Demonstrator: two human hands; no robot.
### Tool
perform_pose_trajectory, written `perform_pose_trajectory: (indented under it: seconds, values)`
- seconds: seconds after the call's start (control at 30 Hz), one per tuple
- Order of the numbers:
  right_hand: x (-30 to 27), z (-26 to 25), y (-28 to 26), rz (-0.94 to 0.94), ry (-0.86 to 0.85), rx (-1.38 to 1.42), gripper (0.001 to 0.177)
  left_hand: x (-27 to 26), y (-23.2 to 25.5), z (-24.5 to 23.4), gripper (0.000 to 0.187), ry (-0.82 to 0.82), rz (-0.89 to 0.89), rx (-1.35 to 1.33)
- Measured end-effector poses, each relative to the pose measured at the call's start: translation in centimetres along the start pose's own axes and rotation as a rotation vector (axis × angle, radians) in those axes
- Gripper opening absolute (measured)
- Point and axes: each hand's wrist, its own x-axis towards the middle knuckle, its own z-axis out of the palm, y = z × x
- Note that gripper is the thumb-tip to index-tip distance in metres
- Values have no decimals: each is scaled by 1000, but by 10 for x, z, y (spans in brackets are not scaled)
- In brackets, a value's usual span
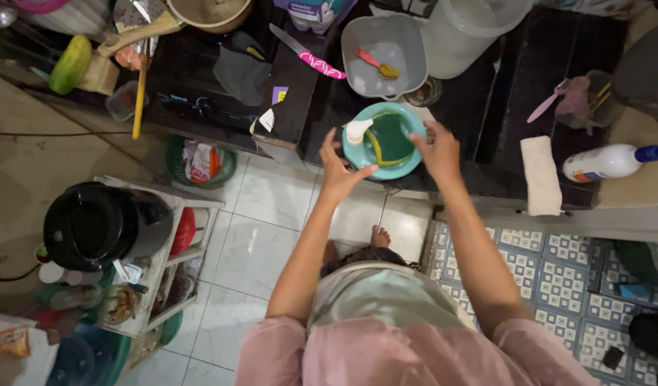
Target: The person washes clothes by hand in a basin filled with soapy water, using a ladle to pour water and a bar of soap to scrub the garments. They then move to the kitchen to open a packet of laundry detergent and pour it into a small bowl of water.
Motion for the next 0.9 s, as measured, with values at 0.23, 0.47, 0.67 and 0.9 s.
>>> perform_pose_trajectory:
  seconds: [0.23,0.47,0.67,0.9]
  values:
    - [-55,18,-5,206,172,232,39,10,-4,-7,110,-170,-89,-81]
    - [-47,28,0,154,264,144,36,12,-20,3,107,-59,246,365]
    - [-47,10,-6,368,2,324,41,0,19,21,87,-4,-370,-276]
    - [-40,6,-9,586,-69,457,37,-16,46,50,100,-3,-469,-646]
